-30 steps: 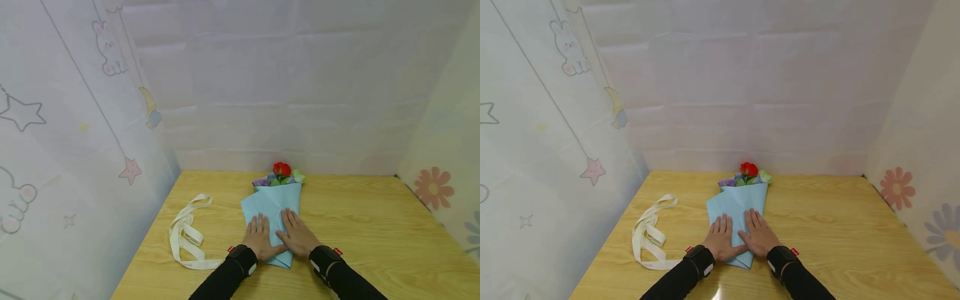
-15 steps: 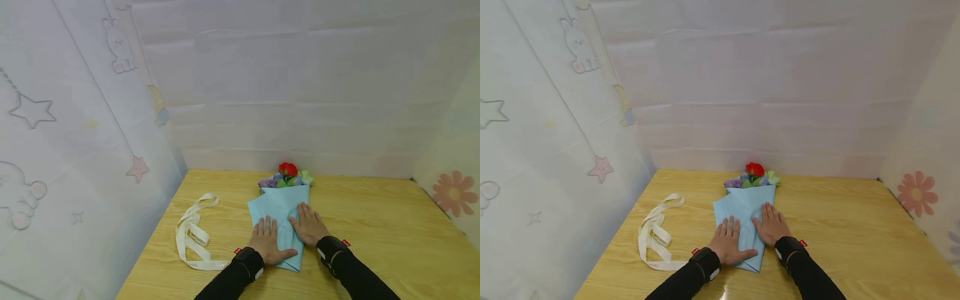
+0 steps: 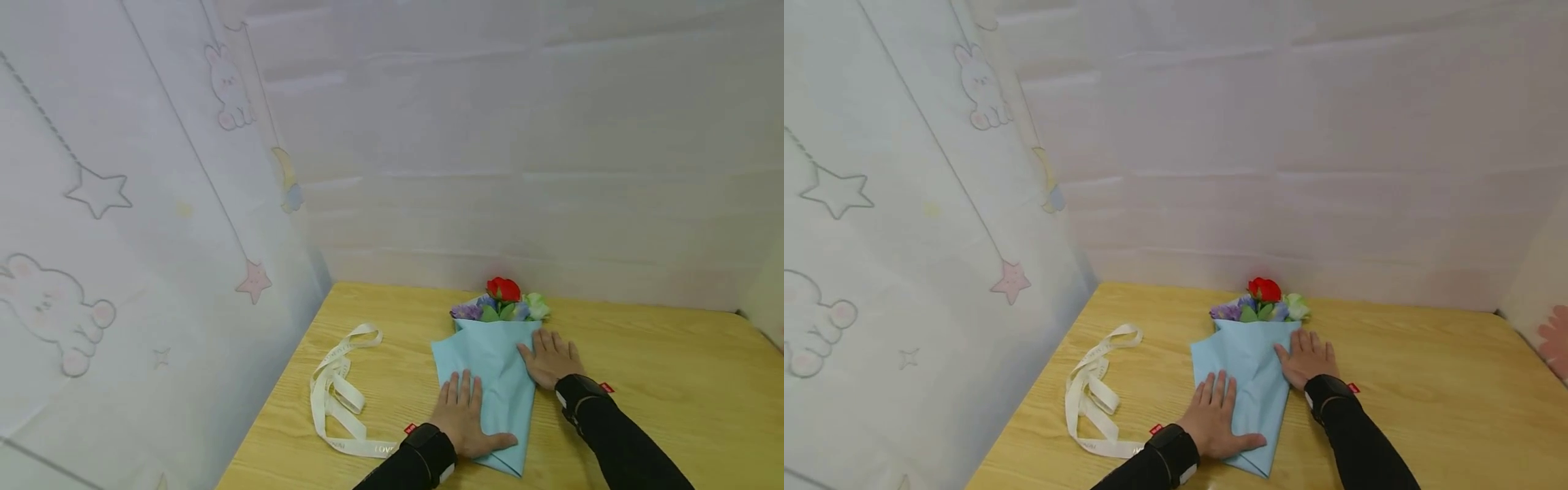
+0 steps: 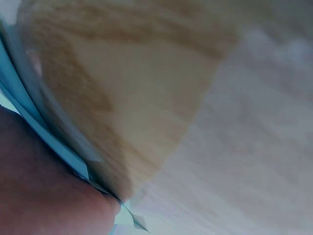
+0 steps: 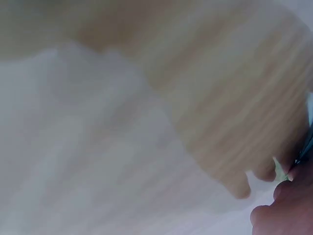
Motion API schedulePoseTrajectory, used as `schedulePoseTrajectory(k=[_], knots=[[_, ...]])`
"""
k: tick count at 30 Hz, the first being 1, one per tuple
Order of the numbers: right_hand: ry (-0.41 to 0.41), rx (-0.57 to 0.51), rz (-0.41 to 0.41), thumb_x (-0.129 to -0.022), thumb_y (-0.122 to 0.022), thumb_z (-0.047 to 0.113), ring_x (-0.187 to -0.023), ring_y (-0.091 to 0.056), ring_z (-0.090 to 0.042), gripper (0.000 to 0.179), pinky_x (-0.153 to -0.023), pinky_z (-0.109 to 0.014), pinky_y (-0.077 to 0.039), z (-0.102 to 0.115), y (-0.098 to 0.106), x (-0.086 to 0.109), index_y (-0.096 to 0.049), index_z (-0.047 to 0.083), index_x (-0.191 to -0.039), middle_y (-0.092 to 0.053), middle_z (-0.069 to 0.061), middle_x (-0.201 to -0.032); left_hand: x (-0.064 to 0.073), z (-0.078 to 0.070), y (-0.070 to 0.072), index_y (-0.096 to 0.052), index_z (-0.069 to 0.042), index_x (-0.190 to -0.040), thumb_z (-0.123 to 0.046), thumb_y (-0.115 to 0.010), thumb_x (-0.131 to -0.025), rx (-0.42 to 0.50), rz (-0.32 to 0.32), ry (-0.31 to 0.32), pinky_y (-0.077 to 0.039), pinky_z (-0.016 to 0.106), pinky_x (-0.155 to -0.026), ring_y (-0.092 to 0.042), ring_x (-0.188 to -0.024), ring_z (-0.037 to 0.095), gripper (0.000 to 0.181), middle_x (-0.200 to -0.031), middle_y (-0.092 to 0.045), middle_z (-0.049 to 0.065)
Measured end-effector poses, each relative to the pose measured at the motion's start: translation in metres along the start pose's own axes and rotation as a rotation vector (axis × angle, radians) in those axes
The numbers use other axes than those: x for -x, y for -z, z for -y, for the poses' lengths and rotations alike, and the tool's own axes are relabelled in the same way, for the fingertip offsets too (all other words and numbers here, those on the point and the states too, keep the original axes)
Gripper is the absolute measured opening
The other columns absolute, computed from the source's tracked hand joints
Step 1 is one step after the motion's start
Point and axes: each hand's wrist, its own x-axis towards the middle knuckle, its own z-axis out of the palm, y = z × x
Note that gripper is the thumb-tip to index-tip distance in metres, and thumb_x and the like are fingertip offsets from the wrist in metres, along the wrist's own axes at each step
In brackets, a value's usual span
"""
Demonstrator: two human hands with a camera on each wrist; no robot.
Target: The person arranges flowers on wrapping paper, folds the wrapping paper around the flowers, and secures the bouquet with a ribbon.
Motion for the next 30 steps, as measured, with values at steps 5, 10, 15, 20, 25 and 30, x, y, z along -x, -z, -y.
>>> schedulePoseTrajectory(k=[5, 10, 15, 20, 25, 30], knots=[[-0.008, 0.005, 0.0, -0.108, -0.024, 0.054, -0.145, -0.006, -0.06, 0.084, -0.112, -0.073, 0.005, -0.018, 0.005, 0.0, -0.021, -0.017, -0.153, -0.015, -0.038, -0.158, 0.003, -0.01, -0.004, -0.012, -0.028, -0.165, -0.095, -0.029, -0.081, 0.014, 0.021, -0.006, -0.014, 0.038, -0.124, -0.007, -0.156, 0.019, 0.109, -0.17, -0.008, -0.005], [-0.012, 0.018, -0.026, -0.108, -0.023, 0.056, -0.145, -0.006, -0.06, 0.086, -0.112, -0.074, 0.003, -0.021, -0.001, 0.002, -0.021, -0.017, -0.152, -0.015, -0.04, -0.158, 0.002, -0.013, -0.01, -0.013, -0.03, -0.164, -0.096, -0.029, -0.08, 0.024, 0.035, 0.0, -0.014, 0.038, -0.124, -0.006, -0.156, 0.018, 0.108, -0.17, -0.008, -0.006], [0.039, 0.019, -0.023, -0.107, -0.025, 0.057, -0.146, -0.007, -0.059, 0.087, -0.113, -0.073, 0.0, -0.003, -0.009, 0.001, -0.02, -0.016, -0.154, -0.014, -0.038, -0.16, -0.008, 0.0, -0.009, -0.011, -0.027, -0.165, -0.097, -0.025, -0.079, 0.006, 0.012, 0.016, -0.012, 0.039, -0.124, -0.004, -0.156, 0.021, 0.112, -0.17, -0.006, -0.003], [0.083, 0.038, -0.008, -0.107, -0.028, 0.06, -0.148, -0.008, -0.056, 0.089, -0.114, -0.072, -0.002, 0.006, -0.012, 0.026, -0.021, -0.015, -0.154, -0.014, -0.036, -0.161, -0.014, 0.003, -0.009, -0.008, -0.024, -0.165, -0.097, -0.024, -0.078, 0.021, -0.016, 0.01, -0.009, 0.041, -0.124, -0.001, -0.156, 0.023, 0.115, -0.171, -0.003, 0.0], [0.131, 0.068, 0.011, -0.107, -0.031, 0.058, -0.148, -0.014, -0.054, 0.086, -0.114, -0.071, -0.008, 0.014, -0.022, 0.058, -0.024, -0.014, -0.154, -0.018, -0.035, -0.161, -0.006, 0.005, -0.004, -0.013, -0.02, -0.165, -0.095, -0.03, -0.081, 0.058, -0.019, 0.003, -0.011, 0.042, -0.124, -0.004, -0.157, 0.025, 0.114, -0.171, -0.007, 0.003], [0.21, 0.096, 0.023, -0.109, -0.035, 0.049, -0.148, -0.019, -0.051, 0.076, -0.115, -0.069, -0.013, 0.027, -0.025, 0.098, -0.028, -0.011, -0.155, -0.024, -0.031, -0.161, -0.001, 0.004, -0.006, -0.015, -0.017, -0.165, -0.092, -0.035, -0.083, 0.105, -0.024, -0.023, -0.011, 0.044, -0.124, -0.005, -0.157, 0.027, 0.113, -0.171, -0.009, 0.006]])
